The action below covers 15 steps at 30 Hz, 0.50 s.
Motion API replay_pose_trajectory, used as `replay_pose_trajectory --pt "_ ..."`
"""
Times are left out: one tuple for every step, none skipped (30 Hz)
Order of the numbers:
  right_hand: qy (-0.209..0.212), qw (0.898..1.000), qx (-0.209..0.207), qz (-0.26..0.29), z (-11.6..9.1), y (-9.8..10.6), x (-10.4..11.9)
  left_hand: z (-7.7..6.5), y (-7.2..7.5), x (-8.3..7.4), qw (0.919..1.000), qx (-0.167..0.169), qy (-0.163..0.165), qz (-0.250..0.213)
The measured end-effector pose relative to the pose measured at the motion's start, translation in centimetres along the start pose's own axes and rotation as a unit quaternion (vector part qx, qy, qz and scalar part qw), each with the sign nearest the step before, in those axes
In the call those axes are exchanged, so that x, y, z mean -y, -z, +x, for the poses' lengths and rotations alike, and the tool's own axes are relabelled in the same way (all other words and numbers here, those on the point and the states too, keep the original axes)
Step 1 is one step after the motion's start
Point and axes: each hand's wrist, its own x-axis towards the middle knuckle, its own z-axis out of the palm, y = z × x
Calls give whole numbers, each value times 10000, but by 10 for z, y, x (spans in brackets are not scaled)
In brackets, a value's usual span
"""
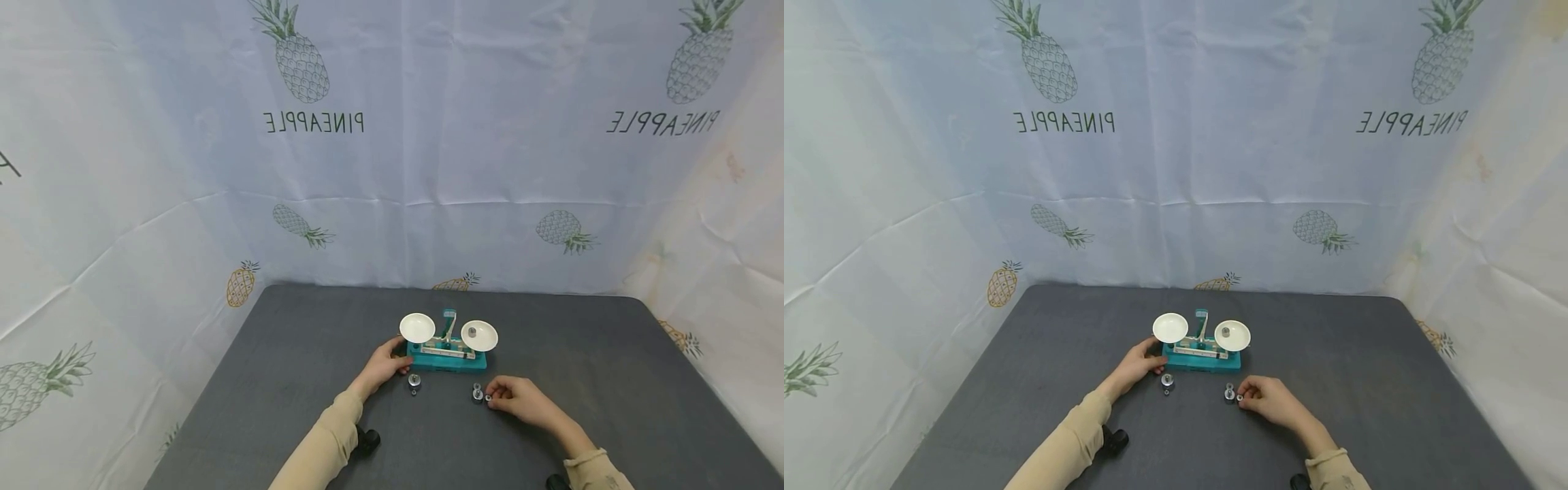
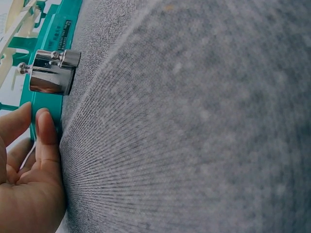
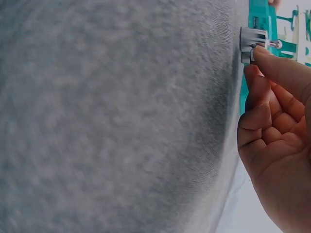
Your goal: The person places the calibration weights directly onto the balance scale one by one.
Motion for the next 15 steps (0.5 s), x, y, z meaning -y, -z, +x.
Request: replay_pose_trajectory --pt "34 10000 -45 0 0 1 0 0 0 0 10000 6 -1 9" --pt "66 9999 -91 -11 -1 2 1 0 0 0 10000 8 -4 21" --pt "98 9998 -141 -33 -1 3 1 0 0 0 10000 8 -10 27" --pt "126 9997 -195 -58 -1 4 2 0 0 0 10000 9 -11 34" --pt "155 9996 -231 -81 -2 5 3 0 0 0 10000 10 -12 41" --pt "143 9995 -255 -108 -2 6 4 0 0 0 10000 9 -15 48" --pt "118 9994 -281 -140 -2 8 5 0 0 0 10000 4 -17 58" --pt "84 9993 -305 -177 -1 9 7 0 0 0 10000 -3 -24 65" --pt "51 9993 -318 -192 -1 11 8 0 0 0 10000 -6 -30 66" --pt "7 9993 -321 -209 -1 13 10 0 0 1 10000 -10 -34 67" --pt "-33 9992 -319 -226 -1 15 12 0 0 1 10000 -15 -43 66" --pt "-70 9991 -336 -238 -1 17 15 0 0 1 10000 -17 -57 64" --pt "-73 9991 -352 -240 -1 20 17 0 0 0 10000 -16 -66 62" --pt "-69 9990 -365 -250 -1 22 19 0 0 0 10000 -13 -67 57" --pt "-64 9989 -386 -268 -1 24 21 0 0 0 10000 -10 -66 48"
